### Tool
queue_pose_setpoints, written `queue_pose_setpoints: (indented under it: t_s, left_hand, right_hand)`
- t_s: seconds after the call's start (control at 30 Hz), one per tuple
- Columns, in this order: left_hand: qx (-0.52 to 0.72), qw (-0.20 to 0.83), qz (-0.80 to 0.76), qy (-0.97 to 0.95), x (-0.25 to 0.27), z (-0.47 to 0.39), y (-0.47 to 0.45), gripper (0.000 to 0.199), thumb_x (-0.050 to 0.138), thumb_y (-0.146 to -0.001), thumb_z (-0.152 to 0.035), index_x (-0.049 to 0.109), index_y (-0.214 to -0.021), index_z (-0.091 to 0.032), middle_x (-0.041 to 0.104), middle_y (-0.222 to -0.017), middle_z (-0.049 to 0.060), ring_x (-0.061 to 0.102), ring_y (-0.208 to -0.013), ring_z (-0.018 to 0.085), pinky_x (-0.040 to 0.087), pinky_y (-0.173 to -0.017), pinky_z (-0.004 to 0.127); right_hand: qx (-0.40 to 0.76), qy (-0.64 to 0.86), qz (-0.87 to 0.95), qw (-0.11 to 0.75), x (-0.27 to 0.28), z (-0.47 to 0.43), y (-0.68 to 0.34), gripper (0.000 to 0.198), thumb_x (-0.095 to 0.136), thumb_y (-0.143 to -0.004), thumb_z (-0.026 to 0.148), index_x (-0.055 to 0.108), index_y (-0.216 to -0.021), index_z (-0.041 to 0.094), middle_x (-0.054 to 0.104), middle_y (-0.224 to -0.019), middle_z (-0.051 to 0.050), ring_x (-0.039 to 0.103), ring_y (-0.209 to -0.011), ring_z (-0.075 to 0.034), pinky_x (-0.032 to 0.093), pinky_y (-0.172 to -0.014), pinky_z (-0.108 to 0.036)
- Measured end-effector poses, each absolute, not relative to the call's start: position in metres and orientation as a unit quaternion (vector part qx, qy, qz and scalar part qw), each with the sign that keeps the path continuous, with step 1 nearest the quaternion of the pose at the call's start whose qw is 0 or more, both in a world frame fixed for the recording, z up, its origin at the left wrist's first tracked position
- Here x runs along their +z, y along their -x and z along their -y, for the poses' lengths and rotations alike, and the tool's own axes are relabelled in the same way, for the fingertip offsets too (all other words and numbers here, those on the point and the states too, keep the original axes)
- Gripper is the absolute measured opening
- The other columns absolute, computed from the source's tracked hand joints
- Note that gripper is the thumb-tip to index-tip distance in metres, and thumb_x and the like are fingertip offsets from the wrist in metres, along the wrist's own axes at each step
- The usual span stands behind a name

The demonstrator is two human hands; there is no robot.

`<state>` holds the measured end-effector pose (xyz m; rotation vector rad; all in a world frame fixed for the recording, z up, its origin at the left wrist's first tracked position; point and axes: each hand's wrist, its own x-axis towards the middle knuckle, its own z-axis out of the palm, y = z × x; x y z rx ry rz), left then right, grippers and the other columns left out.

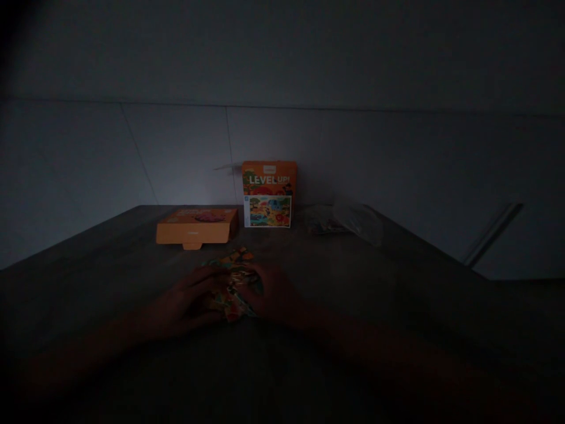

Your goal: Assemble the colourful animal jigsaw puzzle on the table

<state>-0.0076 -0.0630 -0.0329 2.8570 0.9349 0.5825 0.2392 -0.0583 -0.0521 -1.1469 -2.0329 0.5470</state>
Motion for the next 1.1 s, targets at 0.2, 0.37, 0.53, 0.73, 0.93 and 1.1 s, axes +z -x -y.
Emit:
queue_pose_setpoints:
  t_s: [0.2,0.37,0.53,0.73,0.93,1.1]
  left_hand:
    - [0.186,0.072,-0.347,-0.916,-0.033,0.063,0.008,0.046,0.064,-0.086,-0.044,0.050,-0.123,-0.020,0.049,-0.138,0.014,0.050,-0.126,0.030,0.047,-0.105,0.046]
    - [0.224,0.095,-0.373,-0.896,-0.037,0.061,0.008,0.058,0.064,-0.085,-0.044,0.042,-0.133,-0.021,0.045,-0.142,0.014,0.050,-0.127,0.031,0.047,-0.105,0.046]
    - [0.220,0.074,-0.371,-0.899,-0.043,0.057,0.009,0.073,0.067,-0.084,-0.045,0.032,-0.144,-0.023,0.037,-0.150,0.015,0.041,-0.136,0.033,0.042,-0.110,0.049]
    - [0.195,0.069,-0.376,-0.903,-0.045,0.058,0.012,0.078,0.067,-0.083,-0.049,0.031,-0.147,-0.024,0.036,-0.152,0.015,0.039,-0.137,0.035,0.040,-0.111,0.051]
    - [0.219,0.081,-0.378,-0.896,-0.042,0.055,0.009,0.065,0.064,-0.087,-0.043,0.037,-0.143,-0.024,0.039,-0.149,0.013,0.044,-0.134,0.032,0.043,-0.109,0.047]
    - [0.294,0.155,-0.342,-0.879,-0.016,0.074,0.018,0.026,0.040,-0.099,-0.026,0.060,-0.115,-0.021,0.063,-0.114,0.009,0.061,-0.105,0.022,0.053,-0.089,0.036]
  right_hand:
    - [0.239,0.453,0.782,0.356,-0.046,0.061,-0.240,0.045,0.062,-0.084,0.037,0.060,-0.126,0.020,0.064,-0.127,-0.011,0.061,-0.116,-0.027,0.047,-0.101,-0.046]
    - [0.258,0.431,0.789,0.354,-0.044,0.061,-0.241,0.044,0.059,-0.088,0.036,0.059,-0.127,0.017,0.064,-0.128,-0.011,0.060,-0.117,-0.025,0.047,-0.102,-0.043]
    - [0.273,0.412,0.793,0.355,-0.042,0.063,-0.240,0.042,0.056,-0.090,0.038,0.059,-0.127,0.018,0.064,-0.128,-0.010,0.060,-0.117,-0.024,0.046,-0.103,-0.042]
    - [0.283,0.411,0.794,0.348,-0.044,0.061,-0.239,0.039,0.055,-0.090,0.035,0.062,-0.124,0.017,0.066,-0.125,-0.011,0.061,-0.116,-0.026,0.046,-0.102,-0.044]
    - [0.276,0.400,0.796,0.362,-0.048,0.058,-0.238,0.037,0.056,-0.090,0.036,0.063,-0.122,0.019,0.067,-0.124,-0.010,0.062,-0.115,-0.026,0.047,-0.101,-0.043]
    - [0.270,0.420,0.789,0.357,-0.047,0.059,-0.237,0.036,0.058,-0.089,0.035,0.064,-0.120,0.018,0.068,-0.121,-0.010,0.063,-0.112,-0.026,0.048,-0.099,-0.043]
